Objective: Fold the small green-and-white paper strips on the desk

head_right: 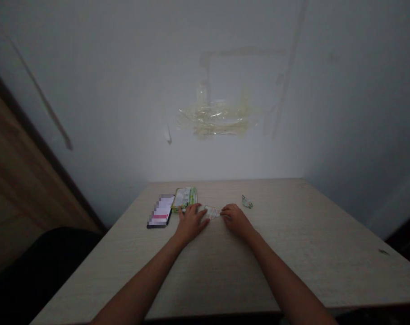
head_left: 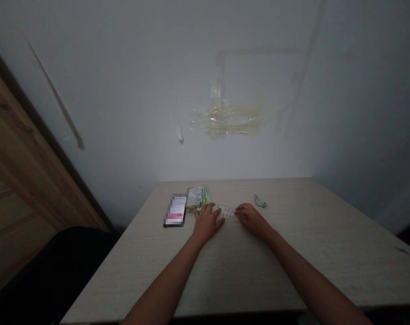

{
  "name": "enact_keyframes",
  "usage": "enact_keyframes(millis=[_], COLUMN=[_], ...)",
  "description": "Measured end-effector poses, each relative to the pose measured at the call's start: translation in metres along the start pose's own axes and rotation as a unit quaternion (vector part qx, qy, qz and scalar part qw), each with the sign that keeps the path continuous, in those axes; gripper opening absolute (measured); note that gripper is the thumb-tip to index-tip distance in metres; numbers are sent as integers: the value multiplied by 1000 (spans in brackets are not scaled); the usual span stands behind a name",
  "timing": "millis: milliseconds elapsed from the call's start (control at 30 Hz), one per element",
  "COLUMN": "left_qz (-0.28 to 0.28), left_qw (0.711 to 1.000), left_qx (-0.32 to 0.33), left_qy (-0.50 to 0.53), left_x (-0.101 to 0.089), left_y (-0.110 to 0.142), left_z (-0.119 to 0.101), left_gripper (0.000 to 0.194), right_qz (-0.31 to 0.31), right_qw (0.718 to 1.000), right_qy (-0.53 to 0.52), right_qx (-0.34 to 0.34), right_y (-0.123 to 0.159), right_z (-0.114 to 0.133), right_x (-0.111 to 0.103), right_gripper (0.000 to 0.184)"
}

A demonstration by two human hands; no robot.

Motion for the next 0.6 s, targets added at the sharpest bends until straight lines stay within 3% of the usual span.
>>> enact_keyframes(millis=[333,500,600], left_qz=[1,15,21], left_qw=[1000,1000,999], left_qx=[1,-1,9], left_qy=[-9,14,28], left_x=[0,0,-2], left_y=[0,0,0], left_z=[0,1,1], left_gripper=[45,43,41], right_qz=[18,3,28], right_qw=[994,996,997], right_qy=[-108,-84,-58], right_qx=[-5,-28,-34], right_y=[-1,0,1], right_z=[6,-1,-3], right_x=[4,4,7], right_gripper=[25,35,43])
Point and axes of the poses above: each hand's wrist, its own y-axis away from the middle knuckle, its own x-axis out of the palm, z = x × y, the point moved 1 cm from there along -y, towards the middle knuckle, and after that the axes turned 11 degrees about -y, right-handed, at the moved point
